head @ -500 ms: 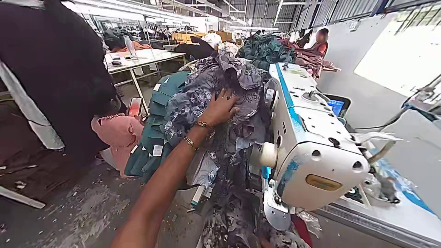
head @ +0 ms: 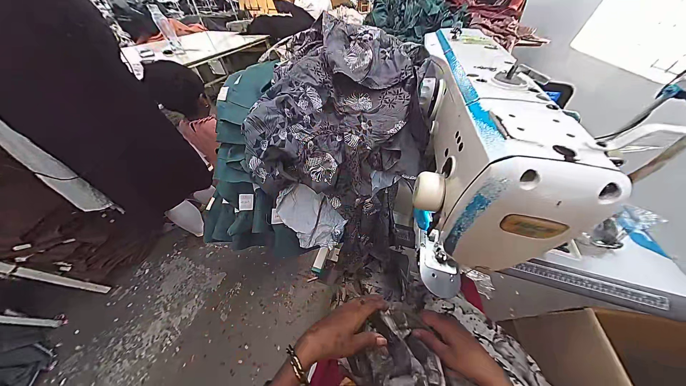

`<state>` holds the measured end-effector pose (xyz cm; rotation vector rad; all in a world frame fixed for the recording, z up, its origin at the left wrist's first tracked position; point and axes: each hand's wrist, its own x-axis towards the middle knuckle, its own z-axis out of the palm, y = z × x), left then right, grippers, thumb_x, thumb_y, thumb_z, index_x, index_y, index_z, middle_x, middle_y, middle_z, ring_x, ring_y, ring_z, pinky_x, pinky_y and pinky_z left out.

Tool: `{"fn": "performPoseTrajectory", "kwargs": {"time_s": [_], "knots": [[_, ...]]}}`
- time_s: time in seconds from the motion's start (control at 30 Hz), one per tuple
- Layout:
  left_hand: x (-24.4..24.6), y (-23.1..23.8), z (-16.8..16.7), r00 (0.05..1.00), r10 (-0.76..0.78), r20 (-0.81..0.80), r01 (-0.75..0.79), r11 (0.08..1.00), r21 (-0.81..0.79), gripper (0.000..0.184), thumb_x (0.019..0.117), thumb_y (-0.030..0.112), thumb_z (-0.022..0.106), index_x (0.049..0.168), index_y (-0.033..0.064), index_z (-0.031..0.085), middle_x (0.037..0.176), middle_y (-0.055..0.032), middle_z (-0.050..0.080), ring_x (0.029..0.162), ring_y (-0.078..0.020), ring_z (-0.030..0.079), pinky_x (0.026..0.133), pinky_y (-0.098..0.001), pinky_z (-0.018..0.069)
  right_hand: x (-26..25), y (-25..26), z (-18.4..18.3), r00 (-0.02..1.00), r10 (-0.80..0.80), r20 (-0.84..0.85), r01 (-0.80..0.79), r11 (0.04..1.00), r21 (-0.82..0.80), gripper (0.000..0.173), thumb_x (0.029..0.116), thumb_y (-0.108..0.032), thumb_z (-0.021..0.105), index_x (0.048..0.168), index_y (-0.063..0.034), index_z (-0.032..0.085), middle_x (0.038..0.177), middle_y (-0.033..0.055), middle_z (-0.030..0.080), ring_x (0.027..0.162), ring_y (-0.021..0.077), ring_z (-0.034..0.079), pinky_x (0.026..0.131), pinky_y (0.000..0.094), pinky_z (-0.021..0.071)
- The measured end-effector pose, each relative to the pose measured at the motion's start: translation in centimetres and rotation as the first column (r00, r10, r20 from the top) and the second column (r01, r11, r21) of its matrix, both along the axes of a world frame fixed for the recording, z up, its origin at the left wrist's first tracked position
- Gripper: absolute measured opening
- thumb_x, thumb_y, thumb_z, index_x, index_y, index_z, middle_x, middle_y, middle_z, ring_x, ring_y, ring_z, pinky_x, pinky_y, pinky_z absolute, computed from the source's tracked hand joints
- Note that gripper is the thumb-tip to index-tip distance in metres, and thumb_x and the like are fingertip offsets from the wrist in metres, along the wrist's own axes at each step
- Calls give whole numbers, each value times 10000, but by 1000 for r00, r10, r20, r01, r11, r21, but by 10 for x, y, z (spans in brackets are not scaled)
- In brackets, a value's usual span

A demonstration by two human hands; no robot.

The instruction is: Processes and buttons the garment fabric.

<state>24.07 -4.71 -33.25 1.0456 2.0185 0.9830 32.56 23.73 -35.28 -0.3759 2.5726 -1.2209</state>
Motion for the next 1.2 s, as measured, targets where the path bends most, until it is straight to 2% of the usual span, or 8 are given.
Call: {"fn": "performPoseTrajectory", "kwargs": {"time_s": [0.07, 0.17, 0.27, 0.4, 0.73, 1.0, 1.1, 1.2], "knots": [[6, 7, -5, 1000, -11, 2, 11, 998, 69, 645, 963, 225, 714, 1529, 63, 452, 1593, -193, 407, 1475, -357, 389, 1209, -547, 307, 5, -11, 8, 943, -94, -320, 66, 993, -98, 291, 1005, -255, 604, 954, 3, 728, 834, 124, 720, 763, 172, 692, 724, 359, 574], [5, 1, -3, 993, 69, -91, -45, 969, 245, 423, 895, 15, 686, 1314, -15, 638, 1362, -215, 625, 1283, -386, 581, 1084, -575, 444, 16, -37, 43, 856, -137, -498, -1, 964, -265, 222, 1001, -178, 566, 1020, -15, 715, 920, 73, 732, 897, 12, 667, 841, 142, 521], [-17, -21, 7, 952, 228, -205, -159, 938, 307, 226, 893, 66, 636, 1091, 6, 727, 1293, -150, 674, 1264, -289, 609, 1072, -503, 476, 32, -64, 67, 910, 95, -404, -197, 955, -220, 344, 1041, -285, 577, 1231, -20, 685, 1075, 132, 740, 986, 148, 712, 877, 303, 577], [-35, -62, 8, 886, 391, -247, -377, 920, 104, 307, 1010, 186, 617, 1251, 1, 664, 1345, -174, 633, 1267, -307, 597, 1083, -526, 463, 42, -92, 59, 824, 541, 170, -526, 841, -128, 589, 1056, -385, 545, 1516, -23, 475, 1461, 210, 567, 1344, 371, 558, 1113, 572, 425], [-11, -73, -17, 962, 249, -109, -261, 959, -110, 353, 1040, 249, 574, 1329, 54, 624, 1278, -137, 666, 1140, -292, 660, 994, -527, 515, 47, -84, 41, 829, 558, 41, -548, 825, -141, 551, 1070, -416, 490, 1479, -50, 537, 1427, 188, 607, 1317, 340, 592, 1090, 525, 460], [-11, 34, -26, 981, 71, -179, -102, 980, -172, 420, 1041, 334, 594, 1370, 73, 618, 1184, -177, 688, 1033, -339, 676, 925, -591, 517, 48, -88, 41, 820, 568, 77, -551, 818, -165, 538, 1074, -396, 492, 1482, -48, 535, 1434, 188, 601, 1345, 339, 569, 1120, 530, 429], [-6, 80, -35, 974, -16, -224, -55, 950, -309, 569, 977, 456, 666, 1385, 62, 612, 1269, -204, 672, 1209, -402, 619, 1063, -631, 428, 49, -87, 41, 826, 557, 87, -539, 825, -170, 535, 1074, -403, 492, 1487, -67, 534, 1438, 176, 602, 1341, 333, 573, 1116, 542, 428], [0, 102, -34, 977, -32, -211, -61, 904, -423, 479, 944, 397, 720, 1272, 50, 668, 1126, -220, 700, 1099, -421, 654, 959, -647, 476, 51, -85, 41, 831, 547, 100, -526, 832, -173, 530, 1072, -393, 503, 1492, -71, 527, 1433, 179, 603, 1331, 341, 578, 1102, 554, 434]]}}
